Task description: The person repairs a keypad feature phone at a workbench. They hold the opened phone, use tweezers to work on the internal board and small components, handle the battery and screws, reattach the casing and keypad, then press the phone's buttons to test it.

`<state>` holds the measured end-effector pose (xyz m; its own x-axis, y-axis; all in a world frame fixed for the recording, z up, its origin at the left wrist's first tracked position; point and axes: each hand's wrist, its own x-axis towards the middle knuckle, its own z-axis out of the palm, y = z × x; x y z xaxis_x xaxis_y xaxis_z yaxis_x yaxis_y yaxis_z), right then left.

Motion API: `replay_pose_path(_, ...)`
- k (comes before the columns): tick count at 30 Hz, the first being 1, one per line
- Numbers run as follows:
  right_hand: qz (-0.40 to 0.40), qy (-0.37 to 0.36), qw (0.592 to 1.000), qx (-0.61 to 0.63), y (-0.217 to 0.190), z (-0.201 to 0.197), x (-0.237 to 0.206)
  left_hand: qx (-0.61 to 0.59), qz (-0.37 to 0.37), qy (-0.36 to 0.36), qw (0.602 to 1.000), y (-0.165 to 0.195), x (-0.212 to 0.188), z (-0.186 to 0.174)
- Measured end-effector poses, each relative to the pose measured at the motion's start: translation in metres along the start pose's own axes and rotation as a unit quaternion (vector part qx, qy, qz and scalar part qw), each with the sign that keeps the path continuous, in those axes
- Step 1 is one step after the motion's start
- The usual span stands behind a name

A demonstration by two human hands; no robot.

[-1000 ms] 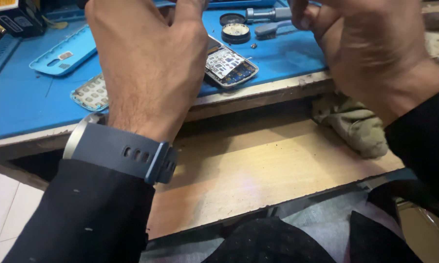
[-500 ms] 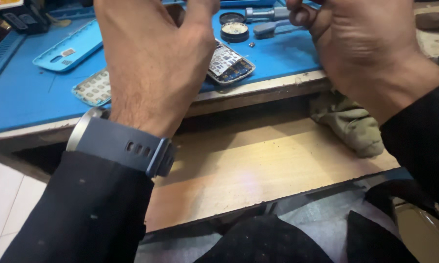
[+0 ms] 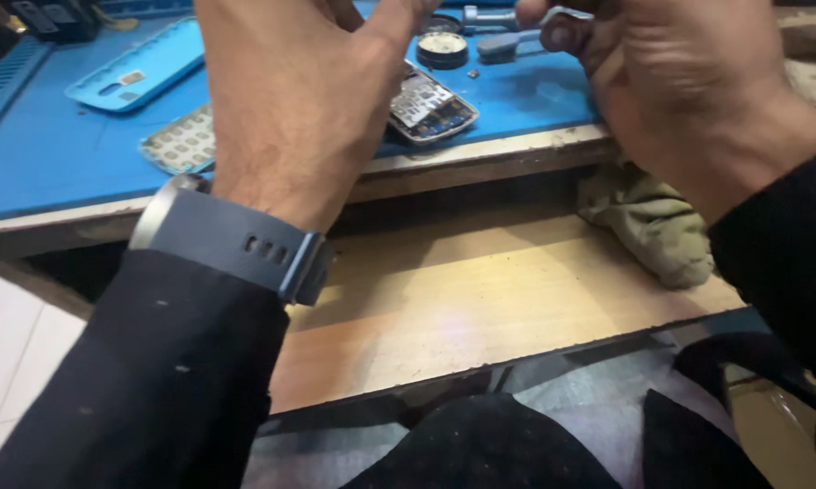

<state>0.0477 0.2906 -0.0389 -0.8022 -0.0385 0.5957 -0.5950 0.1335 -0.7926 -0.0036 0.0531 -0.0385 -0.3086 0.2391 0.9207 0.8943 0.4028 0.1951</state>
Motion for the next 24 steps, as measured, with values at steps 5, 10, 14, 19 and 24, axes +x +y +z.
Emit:
replay_pose_path(5,0.051,0.011,0.998,0.038,-0.002,-0.003,0.003,0.018,-0.040,-0.004,0.999,0.002,0.002,-0.002)
replay_pose_path(10,-0.021,-0.058,0.997,0.035,-0.002,0.002,0.006,-0.013,0.012,0.029,0.999,0.005,0.005,0.000)
replay_pose_path(14,-0.014,-0.042,0.998,0.041,0.001,0.003,0.012,-0.021,-0.005,0.024,0.999,0.006,0.008,0.002)
replay_pose_path(19,-0.011,-0.025,1.000,-0.011,0.003,0.000,0.011,-0.025,0.021,0.001,0.999,0.006,0.007,0.002)
replay_pose_path(24,-0.009,-0.018,1.000,0.016,0.005,-0.001,0.010,-0.021,0.028,-0.012,0.999,0.004,0.006,0.004)
